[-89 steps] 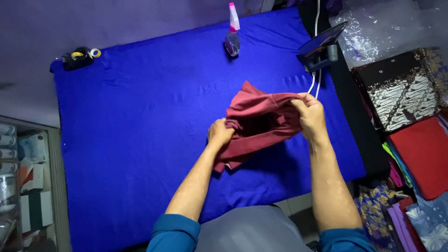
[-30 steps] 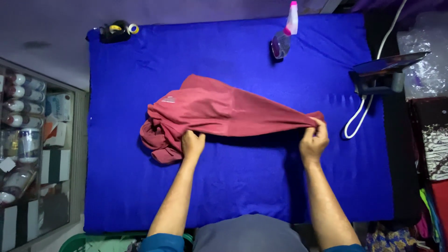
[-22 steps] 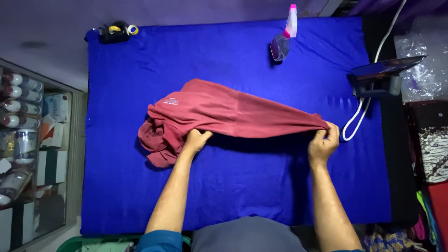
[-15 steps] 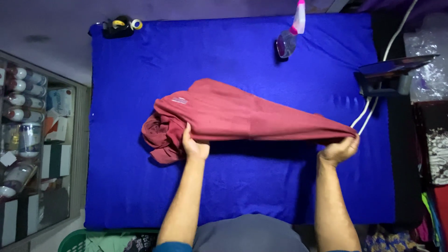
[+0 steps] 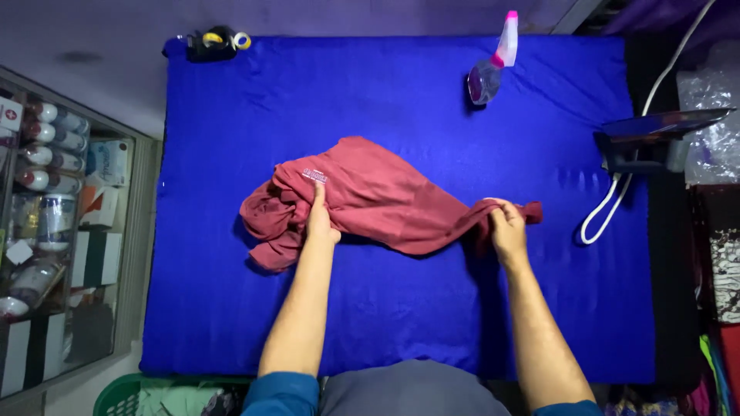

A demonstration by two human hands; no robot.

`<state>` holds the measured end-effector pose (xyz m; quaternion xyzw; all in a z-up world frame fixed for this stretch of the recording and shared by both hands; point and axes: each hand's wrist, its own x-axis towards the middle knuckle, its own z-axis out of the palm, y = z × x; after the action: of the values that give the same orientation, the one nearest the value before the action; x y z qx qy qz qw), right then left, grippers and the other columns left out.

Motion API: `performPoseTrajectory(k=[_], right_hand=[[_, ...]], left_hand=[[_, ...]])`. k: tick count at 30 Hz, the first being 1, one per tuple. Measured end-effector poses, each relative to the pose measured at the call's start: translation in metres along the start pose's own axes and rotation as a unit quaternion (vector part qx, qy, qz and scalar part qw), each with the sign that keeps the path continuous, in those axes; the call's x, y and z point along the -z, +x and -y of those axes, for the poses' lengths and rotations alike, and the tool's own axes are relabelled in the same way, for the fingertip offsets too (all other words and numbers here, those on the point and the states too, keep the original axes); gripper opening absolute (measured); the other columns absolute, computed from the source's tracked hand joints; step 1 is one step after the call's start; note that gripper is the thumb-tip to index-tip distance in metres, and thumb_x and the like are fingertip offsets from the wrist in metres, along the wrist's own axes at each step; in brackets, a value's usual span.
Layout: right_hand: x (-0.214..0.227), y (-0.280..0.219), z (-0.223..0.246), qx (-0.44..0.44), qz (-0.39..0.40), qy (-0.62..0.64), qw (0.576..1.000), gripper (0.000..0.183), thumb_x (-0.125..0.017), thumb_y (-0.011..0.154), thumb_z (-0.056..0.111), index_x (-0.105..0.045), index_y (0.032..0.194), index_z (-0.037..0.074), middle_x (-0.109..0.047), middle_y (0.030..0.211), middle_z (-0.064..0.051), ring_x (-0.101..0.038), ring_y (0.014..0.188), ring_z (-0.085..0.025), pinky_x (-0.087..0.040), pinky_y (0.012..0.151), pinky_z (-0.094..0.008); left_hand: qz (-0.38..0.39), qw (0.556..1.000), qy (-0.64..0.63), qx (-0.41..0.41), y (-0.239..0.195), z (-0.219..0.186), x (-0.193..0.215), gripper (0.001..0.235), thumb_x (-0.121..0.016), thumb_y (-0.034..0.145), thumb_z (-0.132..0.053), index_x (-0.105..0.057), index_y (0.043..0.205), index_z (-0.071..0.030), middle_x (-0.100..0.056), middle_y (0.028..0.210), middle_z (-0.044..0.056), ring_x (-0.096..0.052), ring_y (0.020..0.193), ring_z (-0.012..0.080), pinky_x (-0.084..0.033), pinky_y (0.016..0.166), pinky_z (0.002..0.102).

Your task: Ironing a maroon long-sleeved shirt on a flat mattress surface.

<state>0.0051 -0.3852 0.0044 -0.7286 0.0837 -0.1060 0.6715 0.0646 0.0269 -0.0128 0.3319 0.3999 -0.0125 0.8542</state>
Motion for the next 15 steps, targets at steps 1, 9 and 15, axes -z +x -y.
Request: performPoseTrajectory(k=[1, 9, 15], right_hand=[[-0.004, 0.008, -0.01, -0.033, 0.018, 0.018, 0.999, 0.022, -0.051, 0.106, 0.012, -0.068, 0.115, 0.003, -0.07, 0.108, -0.004, -0.066, 0.097, -0.011, -0.052, 0.089, -0.026], [-0.01, 0.076, 0.082, 0.14, -0.155, -0.078, 0.975, 0.029, -0.041, 0.108, 0.008, -0.063, 0.124, 0.001, -0.067, 0.12, -0.011, -0.063, 0.114, -0.022, -0.049, 0.103, -0.034], [-0.04, 0.057, 0.173, 0.36, -0.166, -0.221, 0.891, 0.031, -0.052, 0.1, 0.0, -0.065, 0.128, 0.002, -0.064, 0.123, -0.017, -0.062, 0.118, -0.032, -0.048, 0.109, -0.04]], left_hand=[[0.056, 0.997, 0.013, 0.043, 0.013, -0.006, -0.009, 0.076, -0.071, 0.083, -0.056, -0.049, 0.144, -0.016, -0.058, 0.144, 0.006, -0.06, 0.127, 0.0256, -0.052, 0.105, 0.048], [0.153, 0.983, -0.088, -0.055, 0.053, -0.115, -0.071, 0.059, -0.071, 0.088, -0.042, -0.058, 0.139, -0.014, -0.064, 0.137, 0.007, -0.06, 0.128, 0.0295, -0.047, 0.113, 0.054], [0.19, 0.965, -0.082, -0.163, -0.013, -0.194, -0.058, 0.067, -0.072, 0.09, -0.047, -0.052, 0.144, -0.013, -0.061, 0.141, 0.009, -0.059, 0.132, 0.0314, -0.048, 0.115, 0.058]])
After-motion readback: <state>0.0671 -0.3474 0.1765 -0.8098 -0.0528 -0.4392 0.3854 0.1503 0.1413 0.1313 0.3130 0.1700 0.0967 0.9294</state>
